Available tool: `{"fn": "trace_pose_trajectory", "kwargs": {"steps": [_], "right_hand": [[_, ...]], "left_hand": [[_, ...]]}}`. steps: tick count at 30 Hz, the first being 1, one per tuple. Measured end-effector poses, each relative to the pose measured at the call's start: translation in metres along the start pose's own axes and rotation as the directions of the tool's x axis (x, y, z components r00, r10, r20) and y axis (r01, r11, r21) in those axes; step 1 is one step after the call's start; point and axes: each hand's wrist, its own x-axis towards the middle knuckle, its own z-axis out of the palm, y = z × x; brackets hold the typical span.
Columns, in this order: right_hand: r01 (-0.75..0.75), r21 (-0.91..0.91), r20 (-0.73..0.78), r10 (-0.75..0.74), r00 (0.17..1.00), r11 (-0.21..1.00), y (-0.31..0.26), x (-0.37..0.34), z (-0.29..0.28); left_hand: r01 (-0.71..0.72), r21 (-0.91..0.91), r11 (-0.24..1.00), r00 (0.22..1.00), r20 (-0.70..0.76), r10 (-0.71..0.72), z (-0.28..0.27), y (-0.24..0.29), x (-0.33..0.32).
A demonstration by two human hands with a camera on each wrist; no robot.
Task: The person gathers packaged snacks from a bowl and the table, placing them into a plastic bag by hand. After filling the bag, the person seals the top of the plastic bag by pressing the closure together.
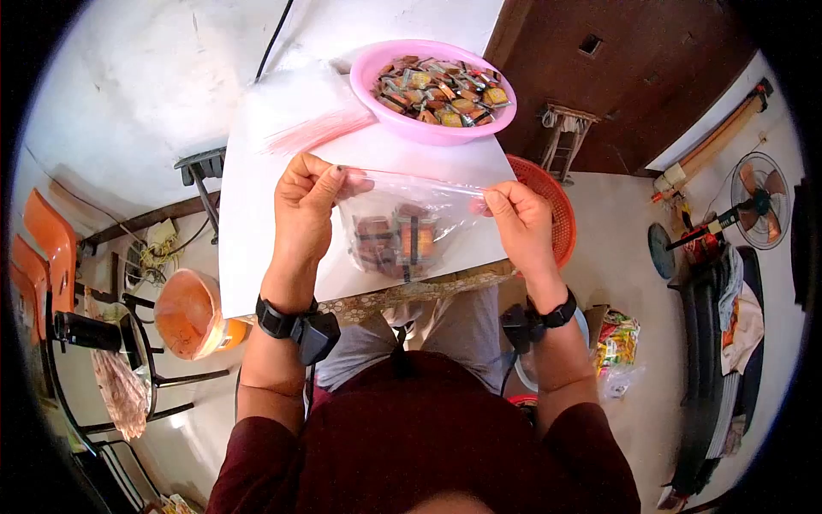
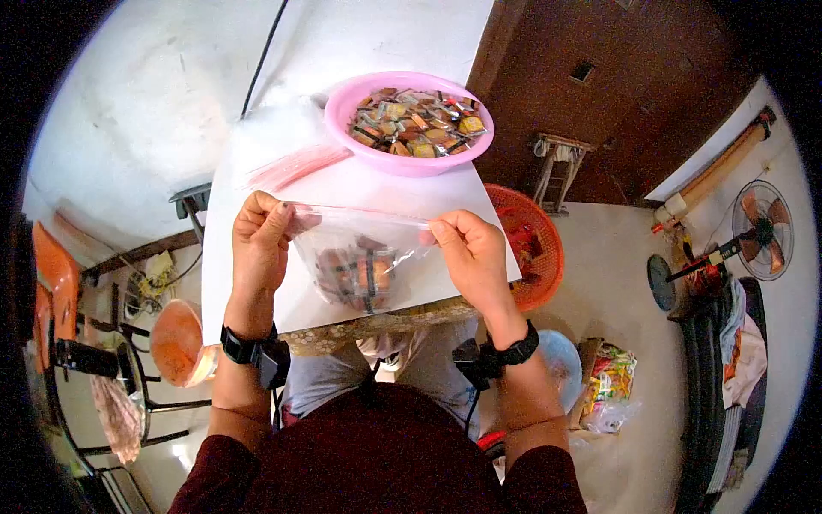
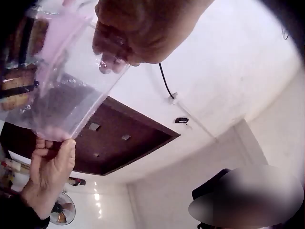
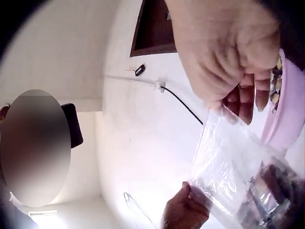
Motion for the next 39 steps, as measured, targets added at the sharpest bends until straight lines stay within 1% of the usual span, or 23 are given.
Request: {"fn": "trace_pose_trajectory", "kwargs": {"steps": [3, 4, 7, 8, 9, 10, 12, 15, 16, 21, 22, 25, 27, 28, 29, 30, 31, 33, 34, 36, 37, 38, 39], "right_hand": [[0.041, -0.024, -0.071, -0.043, 0.997, 0.999, 0.002, 0.003, -0.013], [0.048, -0.093, -0.164, -0.063, 0.984, 0.994, -0.005, 0.005, -0.016], [0.242, -0.304, -0.176, -0.304, 0.936, 0.921, -0.037, 0.012, -0.001], [0.386, -0.394, -0.058, -0.442, 0.895, 0.834, -0.047, 0.016, 0.009], [0.46, -0.446, 0.024, -0.504, 0.863, 0.767, -0.058, 0.018, 0.024], [0.531, -0.49, 0.11, -0.555, 0.824, 0.691, -0.066, 0.021, 0.039], [0.567, -0.525, 0.19, -0.562, 0.805, 0.635, -0.073, 0.026, 0.06], [0.46, -0.595, 0.314, -0.335, 0.888, 0.659, -0.058, 0.029, 0.062], [0.452, -0.549, 0.287, -0.349, 0.892, 0.703, -0.048, 0.028, 0.059], [0.414, -0.567, 0.275, -0.311, 0.91, 0.712, -0.041, 0.013, 0.018], [0.417, -0.577, 0.278, -0.311, 0.909, 0.703, -0.04, 0.01, 0.01], [0.445, -0.571, 0.282, -0.344, 0.896, 0.69, -0.04, 0.001, -0.024], [0.431, -0.593, 0.25, -0.354, 0.901, 0.68, -0.036, -0.01, -0.057], [0.371, -0.6, 0.223, -0.296, 0.929, 0.709, -0.041, -0.018, -0.078], [0.32, -0.599, 0.201, -0.249, 0.947, 0.734, -0.047, -0.025, -0.096], [0.23, -0.571, 0.121, -0.196, 0.973, 0.788, -0.052, -0.038, -0.112], [0.164, -0.597, 0.069, -0.153, 0.986, 0.785, -0.049, -0.052, -0.129], [0.054, -0.631, -0.022, -0.088, 0.996, 0.774, -0.041, -0.074, -0.165], [-0.06, -0.666, -0.078, 0.01, 0.997, 0.743, -0.038, -0.086, -0.18], [-0.279, -0.709, -0.198, 0.197, 0.96, 0.648, -0.03, -0.111, -0.209], [-0.297, -0.727, -0.237, 0.179, 0.955, 0.619, -0.017, -0.124, -0.226], [-0.314, -0.745, -0.274, 0.159, 0.948, 0.589, 0.004, -0.139, -0.242], [-0.332, -0.759, -0.309, 0.138, 0.941, 0.56, 0.024, -0.154, -0.257]], "left_hand": [[-0.002, 0.046, 0.999, 0.997, -0.072, 0.006, 0.003, 0.001, -0.001], [-0.001, 0.05, 0.999, 0.995, -0.104, 0.006, 0.006, 0.001, -0.001], [0.01, 0.092, 0.996, 0.993, -0.115, 0.001, 0.01, 0.003, -0.003], [0.015, 0.112, 0.994, 0.995, -0.099, -0.004, 0.011, 0.004, -0.004], [0.013, 0.113, 0.993, 0.995, -0.097, -0.002, 0.014, 0.004, -0.005], [0.01, 0.114, 0.993, 0.996, -0.094, 0.0, 0.017, 0.004, -0.006], [0.001, 0.135, 0.991, 0.996, -0.085, 0.011, 0.021, 0.003, -0.009], [-0.02, 0.18, 0.984, 0.997, -0.064, 0.032, 0.02, 0.004, -0.013], [-0.027, 0.185, 0.982, 0.998, -0.055, 0.038, 0.021, 0.007, -0.014], [-0.044, 0.235, 0.971, 0.999, -0.01, 0.048, 0.027, 0.009, -0.012], [-0.048, 0.18, 0.983, 0.998, 0.049, 0.04, 0.028, 0.006, -0.012], [-0.085, 0.235, 0.968, 0.987, 0.156, 0.049, 0.042, -0.001, -0.012], [-0.042, 0.4, 0.915, 0.984, 0.174, -0.031, 0.056, -0.004, -0.014], [-0.034, 0.386, 0.922, 0.978, 0.202, -0.048, 0.062, -0.009, -0.017], [-0.045, 0.468, 0.883, 0.961, 0.26, -0.089, 0.053, -0.019, -0.016], [0.007, 0.482, 0.876, 0.952, 0.265, -0.153, 0.051, -0.029, -0.019], [0.049, 0.503, 0.863, 0.943, 0.262, -0.206, 0.047, -0.037, -0.023], [-0.011, 0.618, 0.786, 0.899, 0.351, -0.263, 0.03, -0.062, -0.027], [-0.002, 0.705, 0.709, 0.89, 0.324, -0.32, 0.029, -0.07, -0.031], [-0.081, 0.799, 0.596, 0.877, 0.342, -0.338, 0.027, -0.087, -0.04], [-0.131, 0.828, 0.545, 0.872, 0.357, -0.334, 0.028, -0.095, -0.043], [-0.105, 0.827, 0.552, 0.869, 0.346, -0.353, 0.025, -0.104, -0.046], [-0.141, 0.838, 0.527, 0.86, 0.368, -0.355, 0.02, -0.113, -0.049]]}}
